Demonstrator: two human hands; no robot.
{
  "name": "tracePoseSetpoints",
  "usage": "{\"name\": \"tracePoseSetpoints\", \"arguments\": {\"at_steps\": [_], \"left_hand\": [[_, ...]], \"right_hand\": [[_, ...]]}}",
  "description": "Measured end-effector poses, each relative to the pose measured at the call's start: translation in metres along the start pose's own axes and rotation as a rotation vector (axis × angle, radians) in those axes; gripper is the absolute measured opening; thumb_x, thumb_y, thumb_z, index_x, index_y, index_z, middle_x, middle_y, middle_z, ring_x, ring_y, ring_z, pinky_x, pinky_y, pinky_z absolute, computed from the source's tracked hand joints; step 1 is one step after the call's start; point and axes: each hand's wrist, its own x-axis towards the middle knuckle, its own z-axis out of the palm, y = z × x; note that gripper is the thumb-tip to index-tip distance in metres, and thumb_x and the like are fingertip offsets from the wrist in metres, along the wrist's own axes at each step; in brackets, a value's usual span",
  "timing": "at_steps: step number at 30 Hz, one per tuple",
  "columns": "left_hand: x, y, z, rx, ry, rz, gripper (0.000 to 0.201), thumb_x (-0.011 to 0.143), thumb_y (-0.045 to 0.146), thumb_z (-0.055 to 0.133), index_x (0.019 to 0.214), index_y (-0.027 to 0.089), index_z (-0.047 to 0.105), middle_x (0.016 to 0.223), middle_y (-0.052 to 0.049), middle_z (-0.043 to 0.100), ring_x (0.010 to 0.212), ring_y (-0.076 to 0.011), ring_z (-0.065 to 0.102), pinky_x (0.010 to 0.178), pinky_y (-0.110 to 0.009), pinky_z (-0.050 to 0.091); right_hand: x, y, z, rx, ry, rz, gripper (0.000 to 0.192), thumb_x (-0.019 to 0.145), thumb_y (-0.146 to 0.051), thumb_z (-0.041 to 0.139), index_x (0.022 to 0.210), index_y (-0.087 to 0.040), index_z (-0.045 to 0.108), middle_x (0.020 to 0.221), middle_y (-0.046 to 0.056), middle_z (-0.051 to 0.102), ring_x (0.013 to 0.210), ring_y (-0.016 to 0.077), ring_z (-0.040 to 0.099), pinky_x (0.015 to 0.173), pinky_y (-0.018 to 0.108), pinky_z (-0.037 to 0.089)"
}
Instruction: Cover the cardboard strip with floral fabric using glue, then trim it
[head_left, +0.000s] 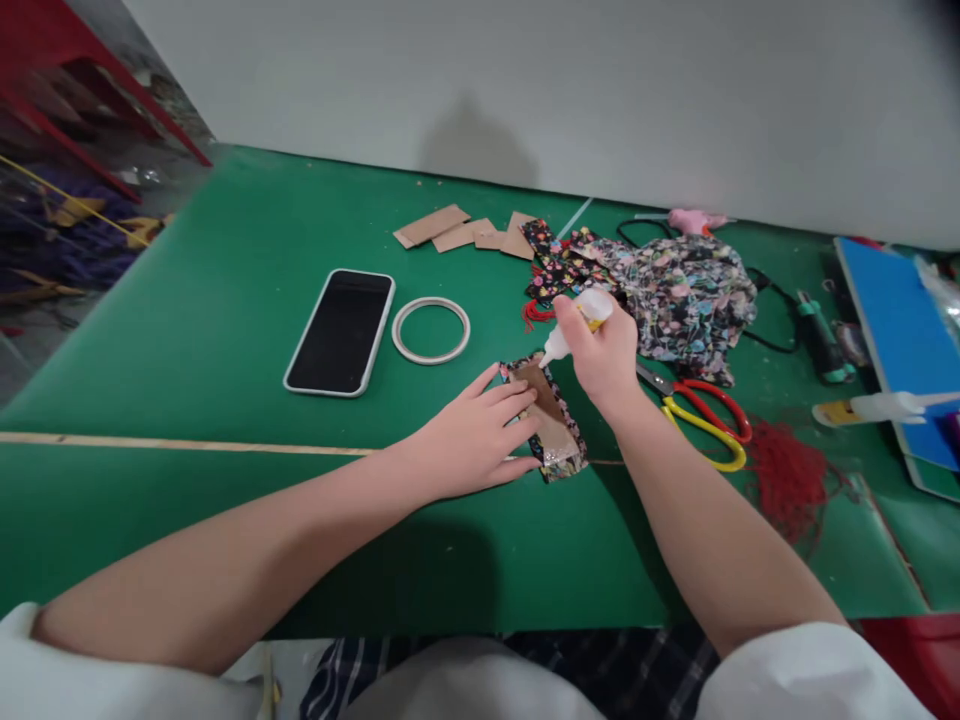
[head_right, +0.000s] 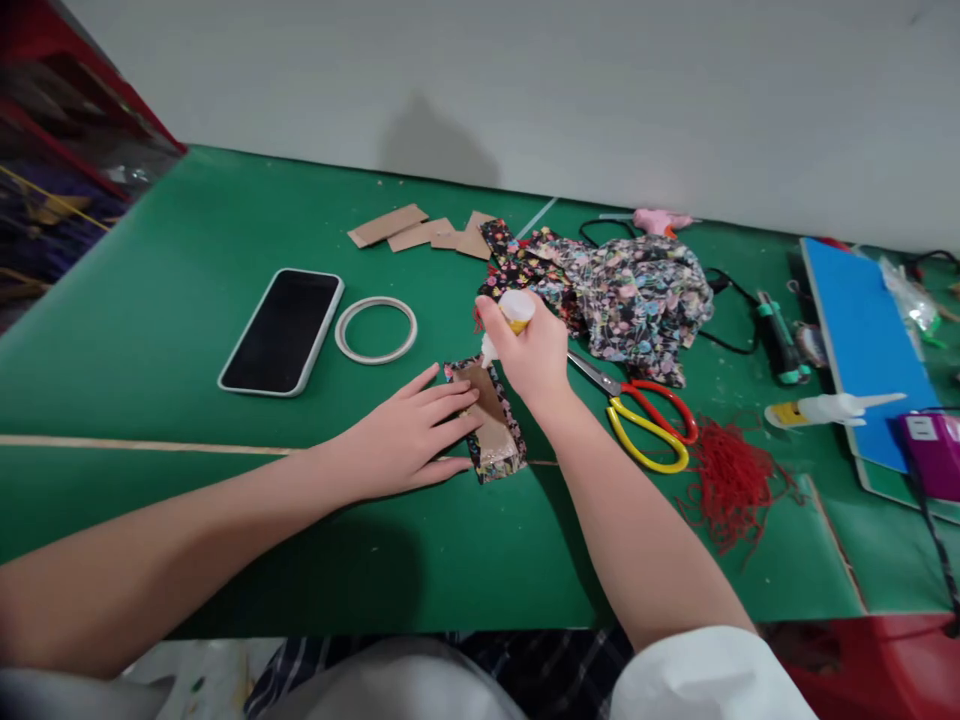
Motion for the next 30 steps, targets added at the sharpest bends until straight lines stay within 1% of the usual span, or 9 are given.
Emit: {"name": "tracePoseSetpoints", "arguments": {"at_steps": [3, 9, 13, 18, 24, 30], "left_hand": [[0.000, 0.000, 0.001, -0.004, 0.008, -0.001, 0.043, 0.090, 0.045, 0.043, 0.115, 0.014, 0.058, 0.125, -0.016, 0.057, 0.125, -0.0286, 0.046, 0.110, -0.053, 0.021], [-0.001, -0.001, 0.000, 0.000, 0.004, 0.003, 0.039, 0.089, 0.043, 0.046, 0.111, 0.014, 0.060, 0.125, -0.016, 0.056, 0.124, -0.0285, 0.046, 0.110, -0.053, 0.021], [-0.001, -0.001, 0.000, -0.014, 0.027, 0.007, 0.037, 0.088, 0.042, 0.048, 0.109, 0.014, 0.061, 0.122, -0.016, 0.058, 0.123, -0.0276, 0.047, 0.110, -0.052, 0.021], [0.000, -0.001, 0.000, -0.001, 0.021, 0.006, 0.038, 0.088, 0.043, 0.046, 0.110, 0.015, 0.061, 0.122, -0.016, 0.058, 0.122, -0.0275, 0.048, 0.110, -0.052, 0.023], [0.000, -0.001, 0.000, 0.009, 0.004, 0.004, 0.040, 0.089, 0.043, 0.044, 0.111, 0.014, 0.060, 0.123, -0.016, 0.057, 0.124, -0.0276, 0.046, 0.110, -0.052, 0.023], [0.000, -0.001, 0.000, 0.015, -0.009, 0.004, 0.038, 0.089, 0.043, 0.046, 0.110, 0.014, 0.060, 0.125, -0.016, 0.056, 0.124, -0.0281, 0.046, 0.110, -0.052, 0.022]], "right_hand": [[0.001, 0.005, 0.000, -0.001, 0.033, 0.004, 0.040, 0.079, -0.055, 0.051, 0.061, -0.020, 0.042, 0.055, -0.004, 0.047, 0.053, 0.0086, 0.041, 0.054, 0.025, 0.032], [0.003, 0.005, 0.000, 0.034, 0.025, 0.022, 0.041, 0.080, -0.053, 0.051, 0.059, -0.020, 0.041, 0.054, -0.004, 0.042, 0.053, 0.0086, 0.040, 0.053, 0.025, 0.032], [0.004, 0.008, 0.001, 0.060, 0.034, 0.044, 0.041, 0.080, -0.053, 0.052, 0.058, -0.019, 0.042, 0.054, -0.004, 0.041, 0.052, 0.0082, 0.039, 0.052, 0.025, 0.032], [0.005, 0.009, 0.001, 0.089, 0.031, 0.069, 0.041, 0.079, -0.053, 0.053, 0.058, -0.019, 0.042, 0.053, -0.005, 0.039, 0.051, 0.0077, 0.037, 0.051, 0.025, 0.031], [0.005, 0.011, 0.002, 0.090, 0.020, 0.063, 0.040, 0.079, -0.052, 0.053, 0.058, -0.019, 0.043, 0.055, -0.005, 0.040, 0.053, 0.0082, 0.038, 0.053, 0.025, 0.032], [0.003, 0.012, 0.003, 0.027, -0.004, 0.064, 0.039, 0.076, -0.053, 0.057, 0.061, -0.019, 0.043, 0.056, -0.004, 0.043, 0.054, 0.0092, 0.040, 0.055, 0.025, 0.032]]}}
